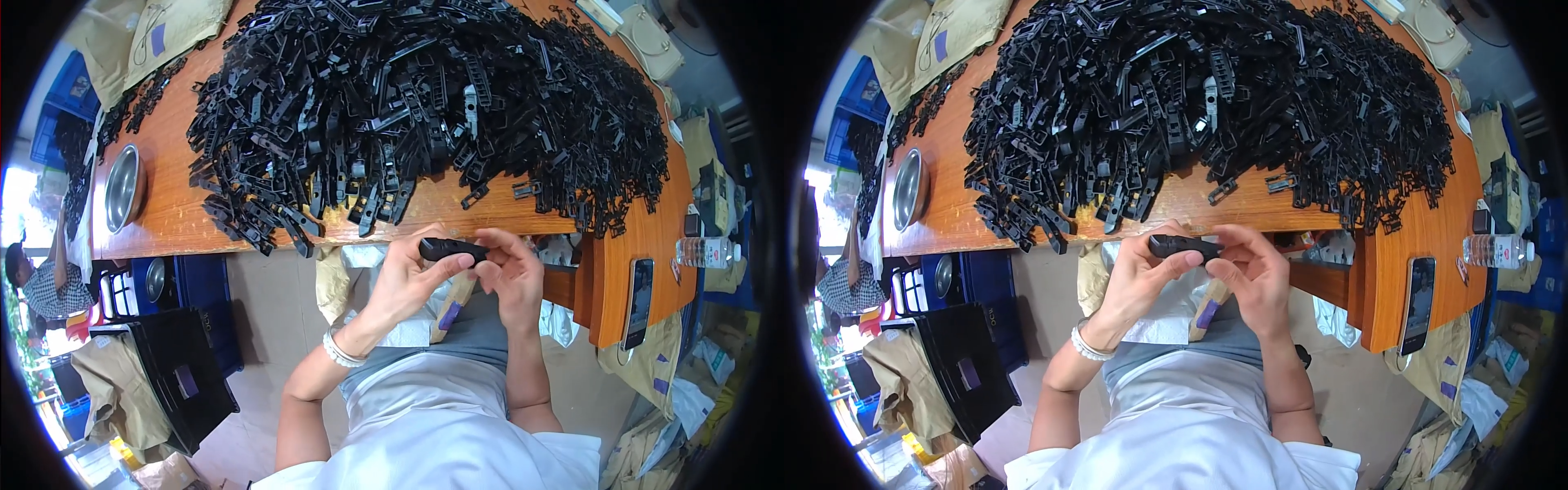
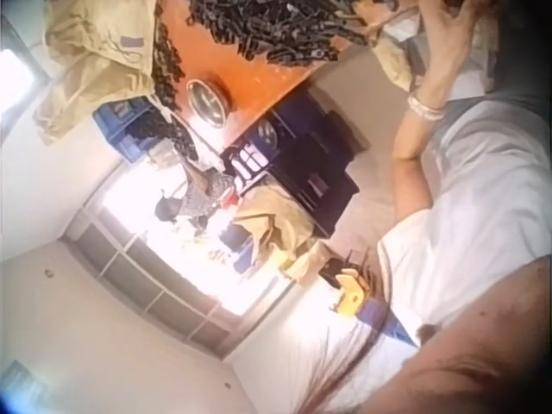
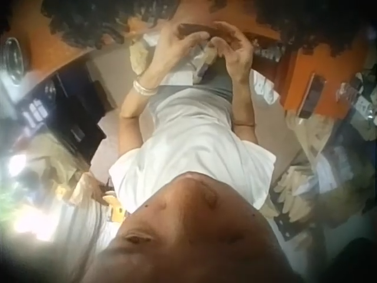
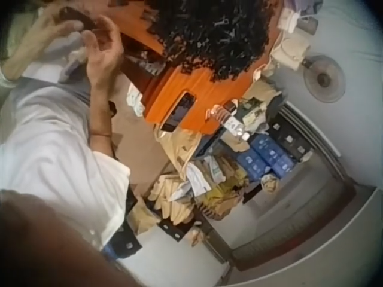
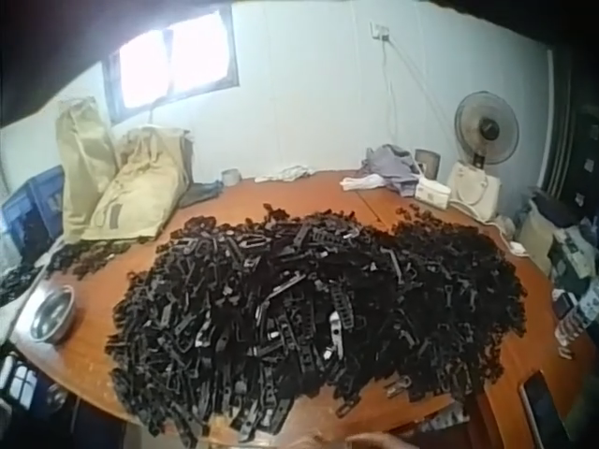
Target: Assembling small black plastic components by hand at a workstation.
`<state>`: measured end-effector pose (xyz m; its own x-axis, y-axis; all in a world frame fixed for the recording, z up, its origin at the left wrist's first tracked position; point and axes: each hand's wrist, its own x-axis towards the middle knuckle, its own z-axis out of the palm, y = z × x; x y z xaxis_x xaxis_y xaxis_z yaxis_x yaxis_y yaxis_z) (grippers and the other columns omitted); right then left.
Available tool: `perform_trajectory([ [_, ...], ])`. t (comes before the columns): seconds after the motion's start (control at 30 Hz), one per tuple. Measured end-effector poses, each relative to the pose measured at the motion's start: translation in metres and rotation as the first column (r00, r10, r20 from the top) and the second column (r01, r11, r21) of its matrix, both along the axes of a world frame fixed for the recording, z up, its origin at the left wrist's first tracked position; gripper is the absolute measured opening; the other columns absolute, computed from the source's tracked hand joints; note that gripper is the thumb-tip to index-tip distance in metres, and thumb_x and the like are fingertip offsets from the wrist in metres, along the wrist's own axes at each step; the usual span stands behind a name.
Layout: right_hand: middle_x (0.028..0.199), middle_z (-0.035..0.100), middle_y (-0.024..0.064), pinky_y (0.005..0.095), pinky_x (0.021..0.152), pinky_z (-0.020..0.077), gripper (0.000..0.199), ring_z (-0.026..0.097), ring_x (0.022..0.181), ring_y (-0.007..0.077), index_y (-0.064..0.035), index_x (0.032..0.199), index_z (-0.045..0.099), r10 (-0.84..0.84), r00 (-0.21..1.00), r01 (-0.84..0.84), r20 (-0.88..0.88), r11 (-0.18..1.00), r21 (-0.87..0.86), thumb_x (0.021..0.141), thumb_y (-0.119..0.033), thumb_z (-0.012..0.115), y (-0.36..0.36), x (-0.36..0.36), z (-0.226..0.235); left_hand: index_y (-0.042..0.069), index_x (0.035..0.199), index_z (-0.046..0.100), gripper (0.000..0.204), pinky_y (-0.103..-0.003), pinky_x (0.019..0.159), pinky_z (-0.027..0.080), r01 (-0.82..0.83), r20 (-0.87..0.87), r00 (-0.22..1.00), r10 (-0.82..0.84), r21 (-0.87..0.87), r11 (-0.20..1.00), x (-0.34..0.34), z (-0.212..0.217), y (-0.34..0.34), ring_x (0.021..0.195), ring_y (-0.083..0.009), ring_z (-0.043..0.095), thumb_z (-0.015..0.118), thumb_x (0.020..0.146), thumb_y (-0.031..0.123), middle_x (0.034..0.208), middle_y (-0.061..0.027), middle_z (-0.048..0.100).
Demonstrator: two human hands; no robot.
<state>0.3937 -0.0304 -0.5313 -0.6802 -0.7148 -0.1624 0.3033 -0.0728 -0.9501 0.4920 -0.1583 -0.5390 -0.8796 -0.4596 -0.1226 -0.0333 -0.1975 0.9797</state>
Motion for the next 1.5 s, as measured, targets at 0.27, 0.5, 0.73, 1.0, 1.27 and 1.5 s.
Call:
perform_trajectory([
  [0.27,0.086,0.057,0.008,0.019,0.046,0.0377,0.022,0.058,0.065,0.0118,0.0053,0.103,0.059,-0.069,0.993,0.061,-0.094,0.995,-0.084,0.084,-0.007,0.058,-0.007,0.002,-0.007,-0.002,0.086,0.061,0.015,-0.025,0.054,0.041,0.112,-0.096,0.985,-0.146,-0.295,0.949,-0.014,0.021,-0.051,0.061,-0.0099,0.052,0.059,0.085,0.012,0.069,-0.0033,0.051],
  [0.5,0.082,0.056,0.0067,0.019,0.045,0.0377,0.02,0.059,0.065,0.013,0.0056,0.101,0.059,-0.065,0.991,0.059,-0.117,0.997,-0.053,0.084,-0.005,0.055,0.006,-0.004,-0.01,0.004,0.082,0.065,0.013,-0.035,0.066,0.05,0.129,0.052,0.94,0.337,-0.969,-0.211,-0.06,0.025,-0.157,0.082,-0.0251,0.059,0.055,0.075,0.005,0.09,-0.0133,0.055],
  [0.73,0.081,0.055,0.0067,0.0199,0.047,0.0384,0.019,0.059,0.065,0.0124,0.0062,0.1,0.059,-0.019,0.996,0.022,-0.083,0.999,0.026,0.084,-0.002,0.053,0.004,-0.007,-0.012,0.001,0.075,0.063,0.01,-0.028,0.07,0.049,0.191,0.134,0.979,0.156,-0.869,-0.456,-0.044,0.056,-0.169,0.088,-0.0203,0.054,0.055,0.075,0.008,0.1,-0.0103,0.052],
  [1.0,0.087,0.055,0.0094,0.0209,0.055,0.0442,0.02,0.061,0.07,0.0145,0.0069,0.101,0.058,0.015,0.994,-0.022,-0.106,0.998,-0.066,0.081,0.002,0.056,-0.013,-0.001,-0.005,-0.003,0.104,0.052,0.023,-0.024,0.064,0.049,-0.164,-0.016,0.986,0.163,-0.11,0.98,0.007,0.049,-0.113,0.07,-0.0183,0.063,0.055,0.081,-0.003,0.085,-0.0121,0.063],
  [1.27,0.09,0.056,0.0102,0.0224,0.06,0.0468,0.022,0.06,0.074,0.016,0.0052,0.098,0.06,0.123,0.791,-0.163,-0.599,0.987,-0.013,0.076,0.004,0.059,-0.01,-0.008,0.003,-0.007,0.111,0.055,0.026,-0.018,0.051,0.045,0.177,0.246,0.957,-0.156,-0.069,0.982,0.013,0.036,-0.056,0.053,-0.0067,0.055,0.045,0.093,0.01,0.08,-0.0069,0.063],
  [1.5,0.086,0.057,0.0095,0.023,0.06,0.0453,0.027,0.055,0.069,0.0137,0.002,0.097,0.061,0.074,0.707,-0.103,-0.704,0.995,0.002,0.071,0.005,0.062,-0.008,0.004,0.002,-0.008,0.109,0.056,0.027,-0.02,0.055,0.048,0.329,0.284,0.919,-0.273,-0.171,0.929,0.018,0.035,-0.044,0.057,-0.0089,0.059,0.046,0.093,0.012,0.072,-0.0082,0.062],
])
